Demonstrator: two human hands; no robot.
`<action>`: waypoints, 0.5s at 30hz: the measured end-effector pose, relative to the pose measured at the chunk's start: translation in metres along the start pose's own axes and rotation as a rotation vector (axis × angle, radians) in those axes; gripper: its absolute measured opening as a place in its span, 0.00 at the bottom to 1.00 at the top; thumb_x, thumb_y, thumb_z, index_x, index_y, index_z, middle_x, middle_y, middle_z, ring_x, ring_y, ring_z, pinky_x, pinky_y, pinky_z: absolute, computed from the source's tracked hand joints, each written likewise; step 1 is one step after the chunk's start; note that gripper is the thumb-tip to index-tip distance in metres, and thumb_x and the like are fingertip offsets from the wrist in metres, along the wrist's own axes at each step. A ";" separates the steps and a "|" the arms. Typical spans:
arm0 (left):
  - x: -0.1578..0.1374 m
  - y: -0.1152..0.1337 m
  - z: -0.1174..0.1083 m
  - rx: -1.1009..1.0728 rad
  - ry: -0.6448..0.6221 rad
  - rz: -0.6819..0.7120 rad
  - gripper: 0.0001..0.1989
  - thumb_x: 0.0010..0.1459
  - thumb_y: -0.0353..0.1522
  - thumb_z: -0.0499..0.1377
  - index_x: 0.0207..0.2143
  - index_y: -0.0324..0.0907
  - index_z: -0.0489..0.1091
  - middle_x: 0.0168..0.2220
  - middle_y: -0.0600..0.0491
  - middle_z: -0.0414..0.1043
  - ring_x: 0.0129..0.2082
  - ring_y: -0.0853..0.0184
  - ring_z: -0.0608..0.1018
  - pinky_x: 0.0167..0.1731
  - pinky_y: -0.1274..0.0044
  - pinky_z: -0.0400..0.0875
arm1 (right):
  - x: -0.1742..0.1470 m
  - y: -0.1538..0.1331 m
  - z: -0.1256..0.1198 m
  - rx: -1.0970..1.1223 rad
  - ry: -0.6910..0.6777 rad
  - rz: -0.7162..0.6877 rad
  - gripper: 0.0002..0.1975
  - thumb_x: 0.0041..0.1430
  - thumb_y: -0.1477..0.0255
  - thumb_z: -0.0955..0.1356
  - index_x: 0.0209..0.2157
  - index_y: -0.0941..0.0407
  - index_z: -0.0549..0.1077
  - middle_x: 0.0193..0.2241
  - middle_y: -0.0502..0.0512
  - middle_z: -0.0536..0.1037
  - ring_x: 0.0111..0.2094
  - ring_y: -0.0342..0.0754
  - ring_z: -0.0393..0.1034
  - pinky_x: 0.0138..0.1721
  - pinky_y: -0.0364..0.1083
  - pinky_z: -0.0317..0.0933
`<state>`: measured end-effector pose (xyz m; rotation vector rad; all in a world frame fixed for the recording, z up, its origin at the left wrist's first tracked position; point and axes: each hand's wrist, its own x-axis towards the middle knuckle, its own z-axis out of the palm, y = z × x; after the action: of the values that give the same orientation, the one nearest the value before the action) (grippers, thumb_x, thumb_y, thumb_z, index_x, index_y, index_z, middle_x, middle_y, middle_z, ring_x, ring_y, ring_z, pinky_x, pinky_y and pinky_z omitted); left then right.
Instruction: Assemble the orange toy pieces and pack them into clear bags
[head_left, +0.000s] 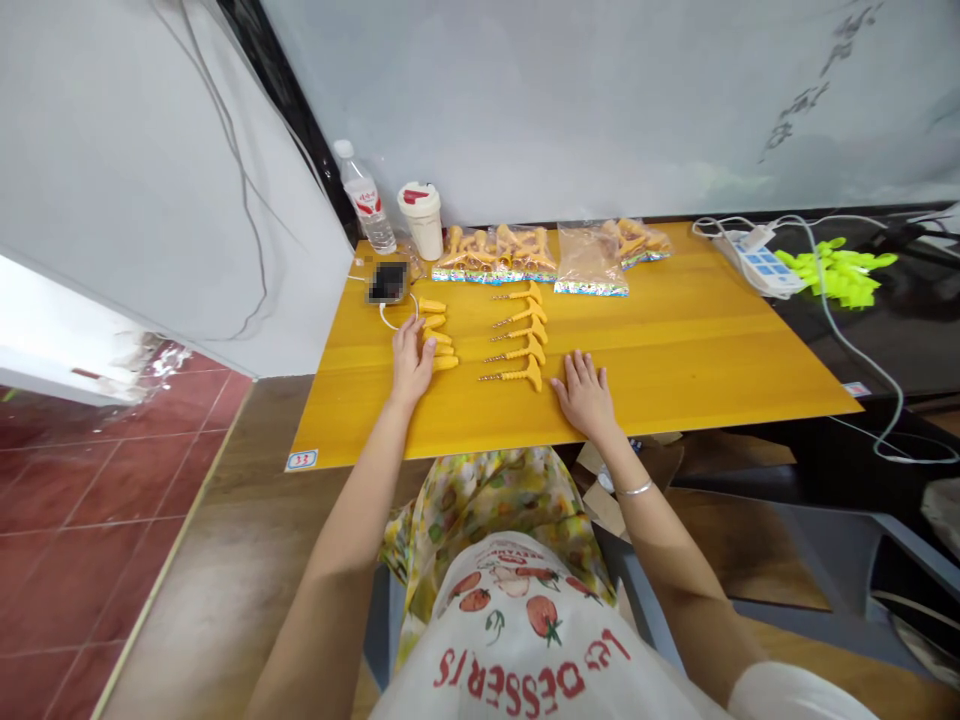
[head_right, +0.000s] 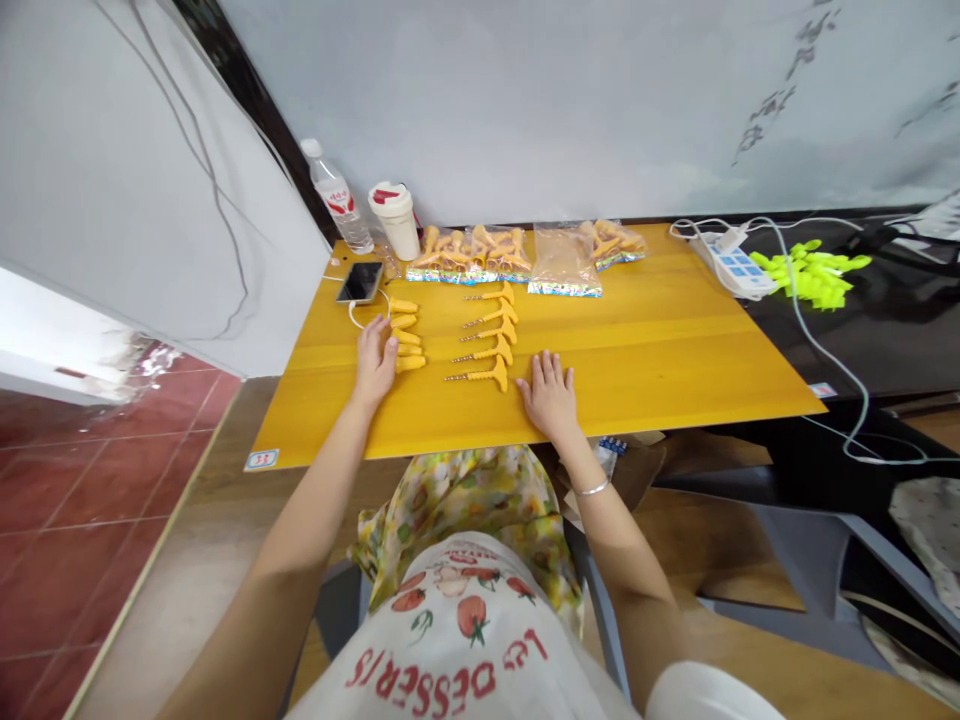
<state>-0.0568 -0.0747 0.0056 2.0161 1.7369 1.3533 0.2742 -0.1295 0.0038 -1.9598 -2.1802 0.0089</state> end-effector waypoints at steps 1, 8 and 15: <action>-0.005 0.003 -0.003 0.010 0.005 -0.003 0.31 0.67 0.51 0.44 0.61 0.40 0.62 0.63 0.37 0.61 0.66 0.56 0.62 0.66 0.61 0.55 | -0.003 0.000 0.000 0.017 0.019 -0.011 0.29 0.71 0.62 0.56 0.65 0.65 0.61 0.68 0.67 0.57 0.70 0.62 0.48 0.66 0.65 0.45; -0.046 0.022 -0.022 0.136 -0.040 0.025 0.27 0.63 0.46 0.56 0.59 0.44 0.65 0.58 0.41 0.63 0.61 0.54 0.66 0.63 0.60 0.60 | -0.012 -0.010 -0.008 0.210 0.145 -0.107 0.22 0.71 0.64 0.58 0.56 0.57 0.72 0.51 0.63 0.77 0.52 0.57 0.68 0.54 0.54 0.60; -0.047 0.019 -0.019 0.184 -0.101 -0.028 0.19 0.61 0.40 0.58 0.53 0.46 0.71 0.49 0.43 0.66 0.52 0.53 0.69 0.58 0.59 0.64 | -0.004 -0.036 -0.010 0.094 0.113 -0.114 0.20 0.70 0.60 0.61 0.58 0.48 0.72 0.39 0.59 0.75 0.39 0.53 0.68 0.39 0.48 0.53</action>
<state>-0.0529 -0.1283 0.0046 2.1039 1.8982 1.0994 0.2407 -0.1390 0.0185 -1.7412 -2.1736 -0.0158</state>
